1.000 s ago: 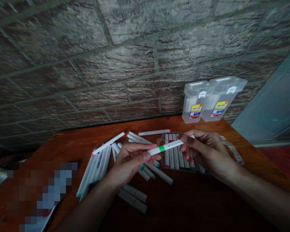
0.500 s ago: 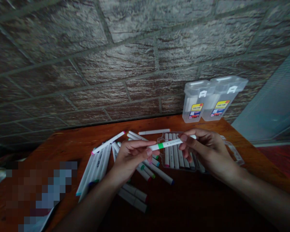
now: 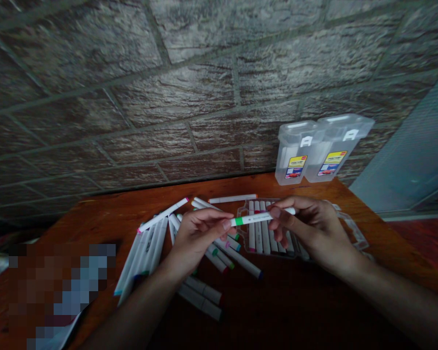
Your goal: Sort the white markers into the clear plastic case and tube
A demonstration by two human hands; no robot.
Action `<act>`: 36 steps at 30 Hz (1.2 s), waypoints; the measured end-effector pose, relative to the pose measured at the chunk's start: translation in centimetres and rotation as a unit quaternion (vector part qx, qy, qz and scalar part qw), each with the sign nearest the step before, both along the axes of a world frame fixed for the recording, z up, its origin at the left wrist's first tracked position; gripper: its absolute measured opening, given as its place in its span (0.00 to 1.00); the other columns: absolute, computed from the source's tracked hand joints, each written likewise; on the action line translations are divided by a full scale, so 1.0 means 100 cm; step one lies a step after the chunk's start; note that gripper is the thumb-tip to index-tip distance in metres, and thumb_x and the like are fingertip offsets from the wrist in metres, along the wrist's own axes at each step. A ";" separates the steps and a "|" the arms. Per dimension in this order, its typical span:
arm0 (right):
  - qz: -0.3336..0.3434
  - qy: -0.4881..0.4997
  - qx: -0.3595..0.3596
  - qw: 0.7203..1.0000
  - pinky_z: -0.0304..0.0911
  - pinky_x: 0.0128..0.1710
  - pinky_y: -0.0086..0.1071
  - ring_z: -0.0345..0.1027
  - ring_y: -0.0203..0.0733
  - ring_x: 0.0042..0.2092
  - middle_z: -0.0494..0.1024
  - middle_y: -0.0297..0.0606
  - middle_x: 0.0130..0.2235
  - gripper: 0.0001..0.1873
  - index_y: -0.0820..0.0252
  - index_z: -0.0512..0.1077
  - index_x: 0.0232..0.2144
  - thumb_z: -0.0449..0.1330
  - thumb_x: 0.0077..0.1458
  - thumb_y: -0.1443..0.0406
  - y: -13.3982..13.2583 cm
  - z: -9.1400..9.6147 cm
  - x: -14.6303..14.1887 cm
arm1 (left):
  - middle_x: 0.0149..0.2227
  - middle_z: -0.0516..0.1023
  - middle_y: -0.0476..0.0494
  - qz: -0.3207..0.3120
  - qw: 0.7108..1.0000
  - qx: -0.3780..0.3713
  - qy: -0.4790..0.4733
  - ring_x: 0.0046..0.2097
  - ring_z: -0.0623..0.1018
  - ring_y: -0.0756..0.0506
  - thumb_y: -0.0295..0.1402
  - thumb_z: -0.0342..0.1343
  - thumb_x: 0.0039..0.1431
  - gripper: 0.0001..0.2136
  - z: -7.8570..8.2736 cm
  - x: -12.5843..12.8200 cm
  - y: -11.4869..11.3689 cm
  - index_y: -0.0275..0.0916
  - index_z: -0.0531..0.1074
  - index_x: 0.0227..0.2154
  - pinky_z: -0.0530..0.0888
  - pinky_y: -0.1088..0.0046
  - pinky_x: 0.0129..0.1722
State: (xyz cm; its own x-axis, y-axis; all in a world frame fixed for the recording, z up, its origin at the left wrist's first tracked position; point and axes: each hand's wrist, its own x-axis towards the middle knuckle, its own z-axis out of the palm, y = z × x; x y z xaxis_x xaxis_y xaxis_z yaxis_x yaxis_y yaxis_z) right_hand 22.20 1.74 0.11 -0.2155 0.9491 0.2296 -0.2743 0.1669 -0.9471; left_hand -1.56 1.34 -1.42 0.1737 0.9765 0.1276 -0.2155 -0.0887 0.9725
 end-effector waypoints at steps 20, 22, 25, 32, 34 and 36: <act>0.015 -0.046 -0.008 0.999 0.70 0.19 0.25 0.73 0.34 0.22 0.81 0.37 0.27 0.16 0.58 0.80 0.32 0.73 0.54 0.52 0.000 -0.002 -0.002 | 0.28 0.83 0.48 -0.002 0.999 0.014 0.045 0.25 0.77 0.54 0.32 0.71 0.56 0.04 0.001 0.002 0.000 0.39 0.84 0.35 0.75 0.80 0.27; 0.016 -0.044 -0.012 0.999 0.70 0.19 0.25 0.73 0.34 0.22 0.81 0.37 0.27 0.16 0.58 0.80 0.32 0.73 0.53 0.52 0.000 -0.002 -0.002 | 0.27 0.83 0.49 0.006 0.999 0.017 0.047 0.26 0.78 0.53 0.30 0.73 0.53 0.06 0.001 0.002 0.000 0.39 0.84 0.35 0.75 0.80 0.27; 0.020 -0.049 -0.010 0.999 0.70 0.19 0.25 0.73 0.34 0.23 0.81 0.37 0.28 0.15 0.58 0.80 0.32 0.72 0.54 0.53 0.000 -0.002 -0.002 | 0.27 0.82 0.49 0.008 0.999 0.022 0.043 0.26 0.78 0.53 0.30 0.73 0.52 0.07 0.001 0.001 0.000 0.40 0.85 0.35 0.75 0.79 0.28; 0.018 -0.070 0.012 0.997 0.70 0.20 0.25 0.72 0.34 0.22 0.81 0.37 0.27 0.13 0.59 0.79 0.30 0.71 0.57 0.55 -0.001 -0.003 -0.002 | 0.27 0.83 0.48 -0.006 0.999 0.013 0.050 0.25 0.77 0.53 0.33 0.69 0.59 0.04 0.001 0.000 0.000 0.39 0.83 0.35 0.75 0.79 0.27; 0.020 -0.076 0.016 0.997 0.69 0.20 0.25 0.72 0.34 0.22 0.81 0.37 0.27 0.14 0.59 0.79 0.30 0.71 0.57 0.55 -0.001 -0.004 -0.002 | 0.28 0.83 0.48 0.001 0.998 0.015 0.057 0.26 0.78 0.52 0.32 0.70 0.56 0.04 0.003 0.002 -0.001 0.39 0.84 0.35 0.76 0.79 0.27; 0.023 -0.085 0.022 0.996 0.69 0.21 0.26 0.72 0.35 0.21 0.81 0.36 0.26 0.13 0.59 0.79 0.32 0.71 0.57 0.55 -0.002 -0.004 -0.002 | 0.30 0.84 0.47 0.012 0.997 0.022 0.071 0.28 0.80 0.51 0.30 0.71 0.54 0.05 0.006 0.003 -0.003 0.38 0.84 0.34 0.77 0.78 0.29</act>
State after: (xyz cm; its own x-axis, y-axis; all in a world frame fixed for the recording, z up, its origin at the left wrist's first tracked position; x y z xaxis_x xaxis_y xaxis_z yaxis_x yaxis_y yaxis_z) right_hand 21.96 1.57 -0.29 -0.2977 0.9273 0.2268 -0.1190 0.1997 -0.9726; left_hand -1.22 1.07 -0.82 0.1706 0.9745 0.1457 -0.0732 -0.1350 0.9881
